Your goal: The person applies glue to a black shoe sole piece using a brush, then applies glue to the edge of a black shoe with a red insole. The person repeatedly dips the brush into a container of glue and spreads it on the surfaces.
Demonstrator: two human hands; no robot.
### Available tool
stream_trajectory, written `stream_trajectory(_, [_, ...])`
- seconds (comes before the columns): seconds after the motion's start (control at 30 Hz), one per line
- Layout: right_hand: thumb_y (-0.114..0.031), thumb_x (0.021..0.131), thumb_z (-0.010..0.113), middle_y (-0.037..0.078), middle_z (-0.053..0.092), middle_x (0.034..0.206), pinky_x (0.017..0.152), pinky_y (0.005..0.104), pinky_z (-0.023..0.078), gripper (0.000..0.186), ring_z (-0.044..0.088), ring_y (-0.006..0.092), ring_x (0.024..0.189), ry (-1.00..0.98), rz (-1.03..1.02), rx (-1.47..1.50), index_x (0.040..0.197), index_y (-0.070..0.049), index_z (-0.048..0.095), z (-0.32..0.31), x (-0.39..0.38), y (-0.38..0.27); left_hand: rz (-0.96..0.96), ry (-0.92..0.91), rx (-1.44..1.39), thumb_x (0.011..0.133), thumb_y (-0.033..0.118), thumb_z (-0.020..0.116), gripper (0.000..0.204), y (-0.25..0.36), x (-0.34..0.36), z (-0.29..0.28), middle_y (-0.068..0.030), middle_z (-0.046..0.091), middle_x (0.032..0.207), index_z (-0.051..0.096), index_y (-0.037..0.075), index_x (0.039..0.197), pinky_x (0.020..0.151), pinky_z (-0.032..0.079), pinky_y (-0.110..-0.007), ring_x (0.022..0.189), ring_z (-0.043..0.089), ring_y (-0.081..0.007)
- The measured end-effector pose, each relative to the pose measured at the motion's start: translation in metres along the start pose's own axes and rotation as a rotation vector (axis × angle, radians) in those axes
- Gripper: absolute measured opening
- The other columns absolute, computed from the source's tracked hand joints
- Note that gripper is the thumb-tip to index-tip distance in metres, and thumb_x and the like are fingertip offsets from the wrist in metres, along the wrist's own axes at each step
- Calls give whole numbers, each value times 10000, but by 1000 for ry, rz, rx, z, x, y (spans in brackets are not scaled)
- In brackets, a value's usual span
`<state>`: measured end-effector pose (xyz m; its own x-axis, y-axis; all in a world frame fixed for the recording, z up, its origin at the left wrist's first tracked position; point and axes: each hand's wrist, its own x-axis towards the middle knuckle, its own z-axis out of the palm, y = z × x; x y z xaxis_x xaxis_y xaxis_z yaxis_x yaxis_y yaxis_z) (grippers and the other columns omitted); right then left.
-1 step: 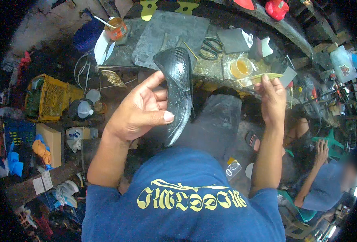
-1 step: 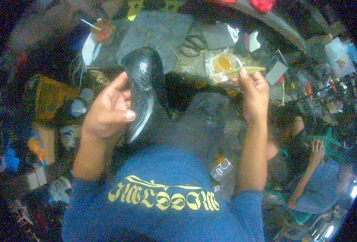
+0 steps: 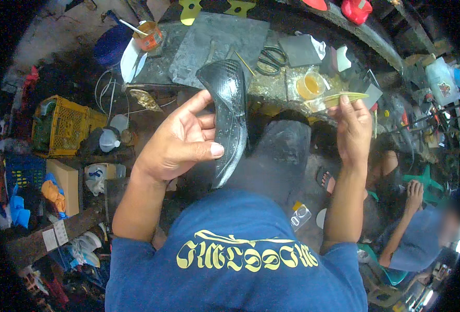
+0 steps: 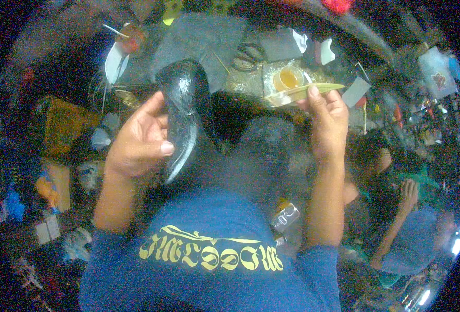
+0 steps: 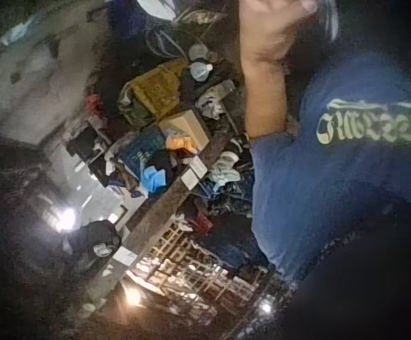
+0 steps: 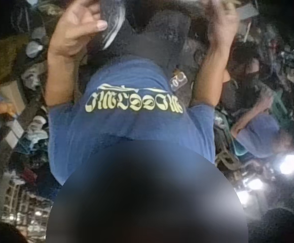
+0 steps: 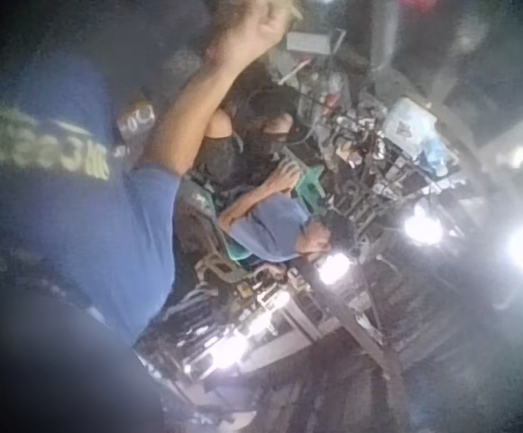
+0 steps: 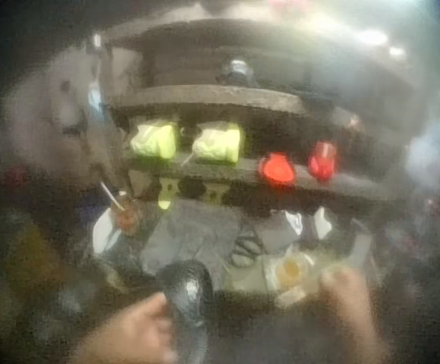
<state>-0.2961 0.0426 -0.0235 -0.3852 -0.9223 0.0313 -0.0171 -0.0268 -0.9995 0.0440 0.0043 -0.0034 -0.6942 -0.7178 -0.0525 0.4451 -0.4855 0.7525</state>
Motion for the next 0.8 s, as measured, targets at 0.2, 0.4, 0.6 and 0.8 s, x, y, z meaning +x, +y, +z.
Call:
stream_trajectory(0.2, [-180,909,707,105,705,945,782,307,535,278,668,172,839,-83,-169,145,1079,27,631,47,-50,-50,-16,-20,-27,727,-102,728,909,-1,3,8,-169,567,1278,263,11,1501,967,502,-346,1149,596,-220])
stream_trajectory(0.4, [-135,895,716,111,707,957,787,299,535,252,673,172,847,-157,-163,55,1064,42,655,62,-62,-65,-26,-33,-36,727,-100,720,916,1,0,14,-173,556,1302,251,12,1505,982,491,-355,1174,587,-224])
stream_trajectory(0.6, [-102,895,714,113,700,984,813,302,529,231,669,173,879,-165,-255,-24,1063,45,653,63,-66,-67,-8,-35,-22,734,-100,714,907,1,-1,18,-170,555,1301,253,12,1506,989,486,-363,1178,583,-224])
stream_trajectory(0.8, [-43,872,722,105,696,1012,856,312,511,205,649,182,936,-174,-471,-144,1052,29,656,62,-65,-69,-29,-37,-25,738,-101,716,911,1,-4,19,-168,558,1290,244,7,1509,983,491,-355,1162,591,-218])
